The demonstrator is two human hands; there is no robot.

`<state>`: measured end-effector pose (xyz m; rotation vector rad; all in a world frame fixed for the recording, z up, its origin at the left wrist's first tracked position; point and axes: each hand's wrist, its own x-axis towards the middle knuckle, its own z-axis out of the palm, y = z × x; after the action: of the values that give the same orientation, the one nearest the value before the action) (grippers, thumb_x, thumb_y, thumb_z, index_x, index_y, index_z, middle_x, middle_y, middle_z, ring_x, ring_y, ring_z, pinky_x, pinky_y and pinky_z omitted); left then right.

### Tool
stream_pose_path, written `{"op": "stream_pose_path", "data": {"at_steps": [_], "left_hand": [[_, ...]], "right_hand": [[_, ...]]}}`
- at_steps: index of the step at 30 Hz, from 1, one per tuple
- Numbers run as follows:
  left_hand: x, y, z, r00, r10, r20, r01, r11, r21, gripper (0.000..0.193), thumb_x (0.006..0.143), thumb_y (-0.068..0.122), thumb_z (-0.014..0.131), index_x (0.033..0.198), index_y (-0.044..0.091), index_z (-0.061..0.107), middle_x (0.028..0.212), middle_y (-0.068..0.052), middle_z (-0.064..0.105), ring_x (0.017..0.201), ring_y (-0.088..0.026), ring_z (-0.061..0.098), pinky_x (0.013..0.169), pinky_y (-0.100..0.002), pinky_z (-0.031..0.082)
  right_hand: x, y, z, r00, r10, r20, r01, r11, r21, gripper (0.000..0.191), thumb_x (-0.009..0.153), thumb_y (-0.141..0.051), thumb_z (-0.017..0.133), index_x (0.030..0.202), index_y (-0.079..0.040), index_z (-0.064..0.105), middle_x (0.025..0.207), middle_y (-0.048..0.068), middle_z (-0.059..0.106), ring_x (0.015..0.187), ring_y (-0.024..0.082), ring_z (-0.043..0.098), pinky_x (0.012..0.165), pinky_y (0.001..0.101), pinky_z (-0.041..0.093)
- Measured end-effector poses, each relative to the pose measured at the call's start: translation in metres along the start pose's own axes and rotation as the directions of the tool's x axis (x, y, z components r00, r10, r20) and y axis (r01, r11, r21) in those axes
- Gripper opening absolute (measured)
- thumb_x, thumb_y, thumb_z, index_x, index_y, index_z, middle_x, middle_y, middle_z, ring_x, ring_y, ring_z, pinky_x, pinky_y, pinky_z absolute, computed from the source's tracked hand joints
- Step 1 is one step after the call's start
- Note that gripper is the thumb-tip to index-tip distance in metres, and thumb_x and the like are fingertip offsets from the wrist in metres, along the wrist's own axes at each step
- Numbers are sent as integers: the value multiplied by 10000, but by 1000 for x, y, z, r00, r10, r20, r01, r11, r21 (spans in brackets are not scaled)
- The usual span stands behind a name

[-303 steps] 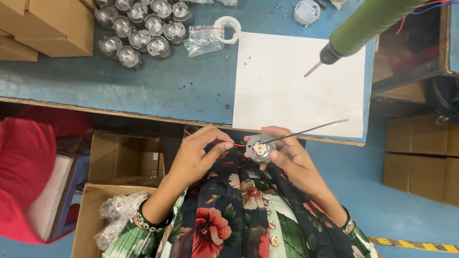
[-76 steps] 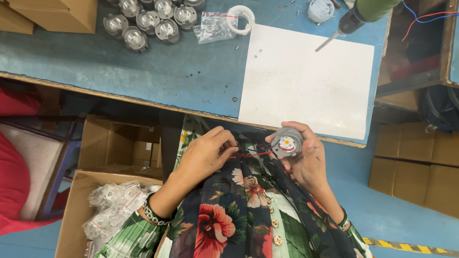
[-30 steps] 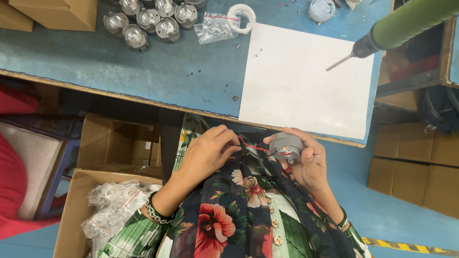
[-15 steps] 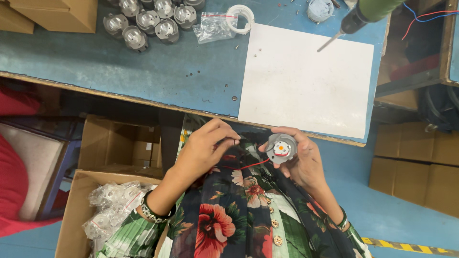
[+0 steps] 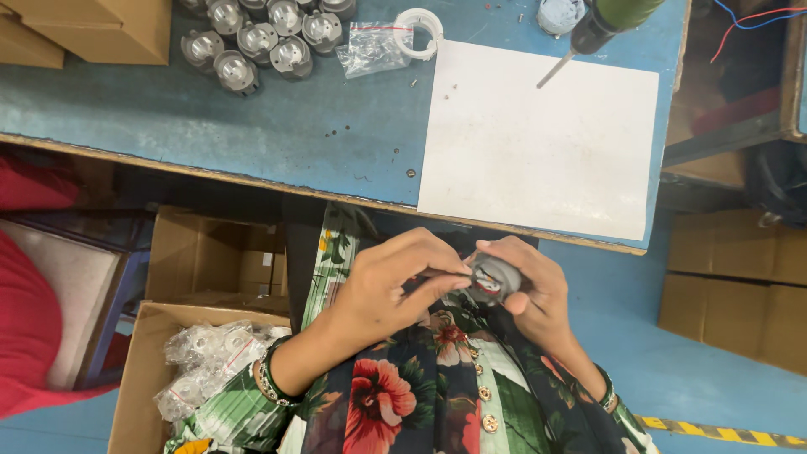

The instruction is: The person inserts red and black wires into a small cylindrical electrical housing, then uses a green electric screwdriver to tighten a screw on the component. The workspace contains multiple similar housings and small parts on a blue table.

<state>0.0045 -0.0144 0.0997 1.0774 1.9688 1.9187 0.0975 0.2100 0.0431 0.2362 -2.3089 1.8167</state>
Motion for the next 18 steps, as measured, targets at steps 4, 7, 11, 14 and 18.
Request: {"op": "stream_pose_path", "data": {"at_steps": [4,7,11,14,18], "left_hand": [[-1,2,2,1000,8,5,-8,999,36,143,931,47,769,1054,26,699,1008,-82,706,892,-184,718,768,-287,591],[-1,2,3,1000,-14,27,12,998,65,138,922,62,776,1037,31,706,989,-75,699,859,-186,713,749,-292,582],[0,2,5,998,-23,63,18,996,92,130,918,81,777,1025,49,711,977,-67,691,834,-200,705,730,-297,571],[1,3,6,997,-8,81,-1,994,108,133,922,83,769,1036,53,709,980,-67,685,831,-208,705,722,-302,572],[4,3,7,996,26,86,-38,989,142,131,920,91,770,1034,63,710,980,-66,681,848,-224,710,729,-315,572]], "right_hand": [[2,-5,1,1000,6,-17,-8,990,-140,828,917,-732,501,1292,-10,654,1059,110,729,955,208,732,822,300,577],[2,-5,2,999,34,-16,-36,990,-134,851,909,-745,482,1298,-7,651,1057,113,725,930,207,729,811,300,569],[2,-1,1,999,32,-12,-33,995,-95,863,915,-756,479,1309,-7,646,1101,125,716,968,214,722,848,313,563],[1,2,-1,1000,31,-3,-31,995,-90,874,911,-768,486,1311,-9,648,1117,126,712,976,211,713,851,313,558],[-1,6,-3,999,53,-4,-54,995,-85,889,899,-786,487,1302,-13,658,1121,121,706,942,197,696,815,295,543]]}}
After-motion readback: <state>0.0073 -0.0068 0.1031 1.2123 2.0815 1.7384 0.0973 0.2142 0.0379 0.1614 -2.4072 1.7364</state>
